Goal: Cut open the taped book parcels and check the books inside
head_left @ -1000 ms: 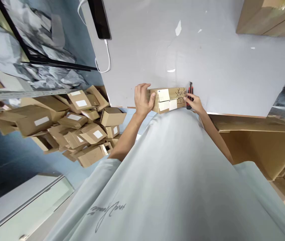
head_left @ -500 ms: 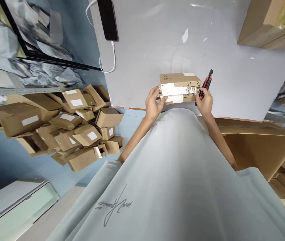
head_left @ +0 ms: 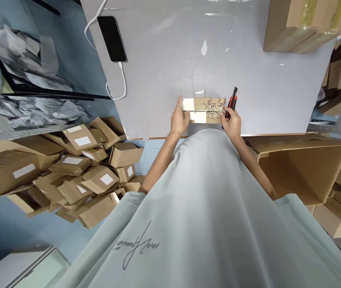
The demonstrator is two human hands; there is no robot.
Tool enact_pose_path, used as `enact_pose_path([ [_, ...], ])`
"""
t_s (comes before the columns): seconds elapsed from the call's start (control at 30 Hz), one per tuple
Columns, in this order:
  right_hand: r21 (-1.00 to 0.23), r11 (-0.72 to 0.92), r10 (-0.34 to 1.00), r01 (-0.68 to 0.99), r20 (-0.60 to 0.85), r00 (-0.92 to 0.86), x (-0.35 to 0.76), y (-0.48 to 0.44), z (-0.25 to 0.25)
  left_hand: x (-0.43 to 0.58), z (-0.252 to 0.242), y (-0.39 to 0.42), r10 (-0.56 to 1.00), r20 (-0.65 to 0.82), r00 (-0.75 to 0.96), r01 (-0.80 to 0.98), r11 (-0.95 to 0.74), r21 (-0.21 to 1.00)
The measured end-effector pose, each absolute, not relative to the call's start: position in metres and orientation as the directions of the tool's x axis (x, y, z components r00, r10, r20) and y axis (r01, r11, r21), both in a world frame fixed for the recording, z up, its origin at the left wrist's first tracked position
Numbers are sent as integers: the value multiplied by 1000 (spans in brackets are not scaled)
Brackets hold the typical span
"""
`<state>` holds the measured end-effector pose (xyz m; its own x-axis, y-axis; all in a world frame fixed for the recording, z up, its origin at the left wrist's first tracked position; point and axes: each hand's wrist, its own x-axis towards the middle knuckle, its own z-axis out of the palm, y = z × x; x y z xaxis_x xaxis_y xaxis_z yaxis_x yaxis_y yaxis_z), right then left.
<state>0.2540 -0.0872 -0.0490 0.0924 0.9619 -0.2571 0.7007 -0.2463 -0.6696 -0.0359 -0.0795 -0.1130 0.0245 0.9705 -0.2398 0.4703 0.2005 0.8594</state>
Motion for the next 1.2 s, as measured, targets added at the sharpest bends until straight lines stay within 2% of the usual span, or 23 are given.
enact_pose_path([
  [0.1, -717, -209, 970, 665, -241, 45, 253, -93, -29, -44, -120, -68, 958, -283, 49, 418, 238, 877],
  [0.3, -693, -116, 975, 711, -218, -53, 248, -94, 24, -8, -146, -68, 888, -359, 286, 230, 301, 926],
  [0.47, -664, -49, 936, 746, -292, -198, 229, -97, 19, 23, -150, -78, 886, -396, 242, 395, 283, 874],
  [0.57, -686, -29, 897, 727, -338, -284, 225, -105, 20, 15, -127, -76, 922, -331, 202, 354, 246, 902],
  [0.67, -661, -76, 886, 746, -388, -254, 230, -113, 36, 4, -91, -70, 940, -306, 150, 263, 261, 929],
  [0.83, -588, -153, 881, 794, -445, -160, 242, -127, 68, 1, -49, -59, 941, -305, 148, 288, 254, 923],
  [1.0, -502, -124, 839, 856, -514, -179, 233, -137, 83, -2, -47, -52, 937, -295, 190, 289, 234, 928],
  [1.2, -413, -138, 838, 900, -533, -116, 211, -137, 86, -6, -55, -50, 931, -281, 233, 224, 230, 947],
])
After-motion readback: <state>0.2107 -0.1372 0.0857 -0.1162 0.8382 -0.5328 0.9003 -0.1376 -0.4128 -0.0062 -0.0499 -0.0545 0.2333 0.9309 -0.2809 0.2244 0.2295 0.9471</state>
